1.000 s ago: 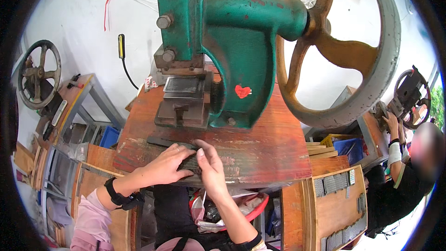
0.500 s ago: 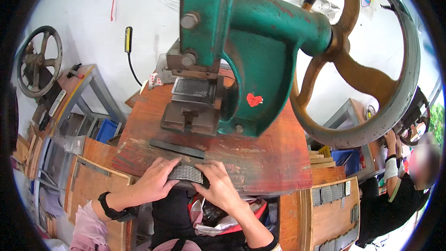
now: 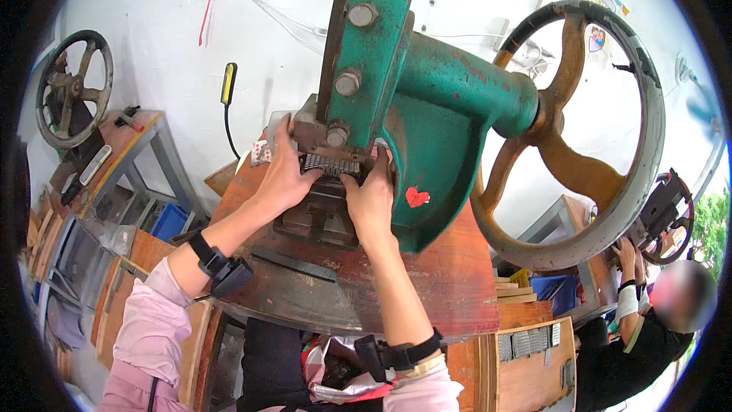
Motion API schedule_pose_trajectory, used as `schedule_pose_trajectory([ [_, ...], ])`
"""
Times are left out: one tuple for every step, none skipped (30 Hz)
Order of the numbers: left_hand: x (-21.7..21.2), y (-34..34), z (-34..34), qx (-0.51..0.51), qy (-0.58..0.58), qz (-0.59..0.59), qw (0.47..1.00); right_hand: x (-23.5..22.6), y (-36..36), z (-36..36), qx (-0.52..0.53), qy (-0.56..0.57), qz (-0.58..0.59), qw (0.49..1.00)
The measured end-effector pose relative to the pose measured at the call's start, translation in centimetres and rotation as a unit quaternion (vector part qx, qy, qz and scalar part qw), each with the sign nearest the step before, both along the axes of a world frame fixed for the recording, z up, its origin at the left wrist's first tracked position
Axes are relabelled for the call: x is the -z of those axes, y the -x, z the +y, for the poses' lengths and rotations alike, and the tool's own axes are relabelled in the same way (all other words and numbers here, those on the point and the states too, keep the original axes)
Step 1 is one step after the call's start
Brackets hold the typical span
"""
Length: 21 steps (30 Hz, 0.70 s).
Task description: Operating a manual hand press to stamp or cut small metal pieces.
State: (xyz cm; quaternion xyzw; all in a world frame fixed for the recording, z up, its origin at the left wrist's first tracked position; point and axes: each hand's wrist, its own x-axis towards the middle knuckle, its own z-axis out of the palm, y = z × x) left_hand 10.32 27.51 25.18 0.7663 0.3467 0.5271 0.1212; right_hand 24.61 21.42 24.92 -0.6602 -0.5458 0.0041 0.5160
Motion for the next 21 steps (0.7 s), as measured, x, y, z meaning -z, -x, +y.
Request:
schedule_pose_trajectory([
  [0.0,-0.1,0.6,0.0,-0.012,0.011,1.0,0.3,-0.3,0.8,-0.003,-0.035,-0.027,0.999],
  [0.0,-0.1,1.0,0.003,0.021,0.033,0.999,0.7,-0.6,1.4,-0.001,-0.037,-0.032,0.999],
  [0.1,0.2,1.1,0.005,0.048,0.055,0.997,1.0,-0.8,1.7,0.002,-0.037,-0.035,0.999],
  [0.3,0.8,0.9,-0.016,0.048,0.078,0.996,1.3,-1.0,1.8,-0.006,-0.03,-0.028,0.999],
  [0.6,1.7,0.8,-0.038,0.038,0.098,0.994,1.6,-1.2,1.8,-0.015,-0.023,-0.02,0.999],
  [0.7,2.6,0.9,-0.057,-0.015,0.102,0.993,1.7,-1.3,1.7,-0.032,-0.034,-0.016,0.999],
  [1.3,3.6,0.3,-0.062,-0.041,0.083,0.994,1.8,-1.4,1.5,-0.025,-0.031,-0.019,0.999],
  [2.0,4.9,-0.4,-0.052,0.034,0.116,0.991,1.9,-1.4,1.4,-0.024,-0.042,-0.025,0.999],
  [2.9,6.2,-1.3,-0.037,0.093,0.138,0.985,1.9,-1.3,1.3,-0.028,-0.068,-0.037,0.997],
  [4.0,7.1,-2.2,0.009,0.109,0.139,0.984,1.8,-1.3,1.1,-0.023,-0.052,-0.02,0.998],
  [5.3,8.1,-3.6,0.054,0.155,0.135,0.977,1.8,-1.2,1.0,-0.027,-0.05,-0.011,0.998],
  [6.3,9.4,-5.0,0.077,0.158,0.247,0.953,1.8,-1.1,0.8,-0.029,-0.033,0.006,0.999],
  [7.3,9.9,-6.4,0.139,0.117,0.262,0.948,1.9,-1.0,0.6,-0.04,-0.032,0.032,0.998],
  [8.1,10.0,-7.9,0.11,-0.027,0.283,0.952,2.0,-0.9,0.3,-0.049,-0.015,0.065,0.997],
  [8.2,10.5,-8.5,0.134,-0.044,0.289,0.947,2.1,-0.9,0.0,-0.057,0.001,0.097,0.994],
  [7.9,10.9,-9.0,0.161,-0.061,0.293,0.941,2.3,-0.8,-0.4,-0.063,-0.009,0.104,0.993],
  [7.5,11.2,-9.3,0.155,-0.05,0.268,0.949,2.6,-0.7,-0.8,-0.067,-0.019,0.11,0.991],
  [6.7,11.4,-9.5,0.151,-0.039,0.242,0.957,2.9,-0.5,-1.3,-0.081,-0.045,0.102,0.99],
  [5.8,11.3,-9.5,0.147,-0.028,0.217,0.965,3.2,-0.3,-1.8,-0.076,-0.051,0.107,0.99],
  [4.9,11.0,-9.2,0.118,-0.027,0.185,0.975,3.5,0.0,-2.4,-0.079,-0.066,0.108,0.989],
  [3.8,10.5,-8.3,0.086,-0.025,0.152,0.984,3.8,0.4,-3.0,-0.058,-0.074,0.096,0.991],
])
